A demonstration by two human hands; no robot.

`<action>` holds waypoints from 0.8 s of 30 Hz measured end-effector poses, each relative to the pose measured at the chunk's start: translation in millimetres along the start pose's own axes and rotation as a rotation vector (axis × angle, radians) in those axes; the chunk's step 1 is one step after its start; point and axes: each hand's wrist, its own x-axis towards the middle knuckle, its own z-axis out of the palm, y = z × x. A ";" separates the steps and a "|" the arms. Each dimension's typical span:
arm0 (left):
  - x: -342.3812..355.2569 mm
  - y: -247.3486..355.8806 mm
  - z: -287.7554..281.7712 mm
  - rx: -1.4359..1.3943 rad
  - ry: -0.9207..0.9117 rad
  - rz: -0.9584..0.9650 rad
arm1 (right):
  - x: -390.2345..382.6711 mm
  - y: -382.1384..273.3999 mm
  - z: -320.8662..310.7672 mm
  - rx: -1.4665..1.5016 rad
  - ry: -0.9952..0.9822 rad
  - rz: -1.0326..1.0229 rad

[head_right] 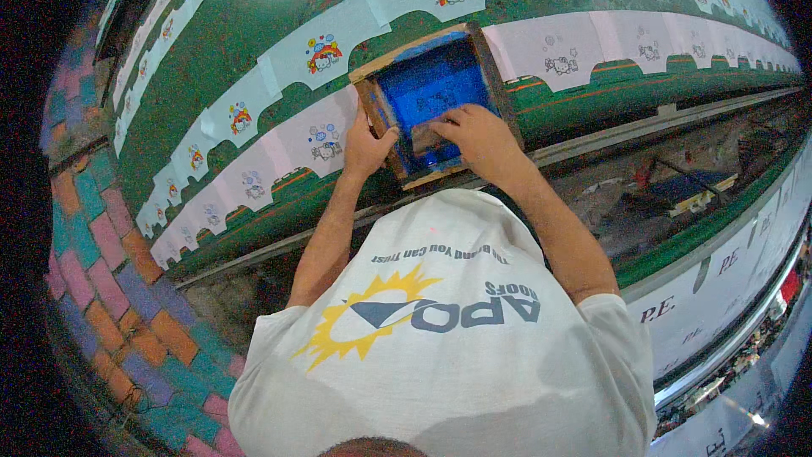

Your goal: The person uses a squeegee to spread blue ink across a screen-printing frame held against a wall. They repeatedly pull the squeegee across the screen to distribute ink evenly over the stencil area.

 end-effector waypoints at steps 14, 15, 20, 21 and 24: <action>1.0 8.2 -4.0 0.063 -0.024 -0.001 | 90.9 50.1 -8.9 -0.020 -0.004 0.024; 0.4 6.8 -3.4 0.048 -0.022 0.003 | 82.2 45.2 -8.0 -0.022 -0.002 0.020; 1.9 1.2 0.0 0.009 -0.004 0.042 | 20.6 8.5 -4.0 0.004 -0.063 0.106; 1.5 0.9 0.2 0.004 0.002 0.048 | 7.3 -0.2 -2.1 0.001 -0.075 0.120; 0.9 2.2 -0.3 0.018 -0.019 0.001 | -12.7 -14.1 1.2 -0.024 -0.070 0.110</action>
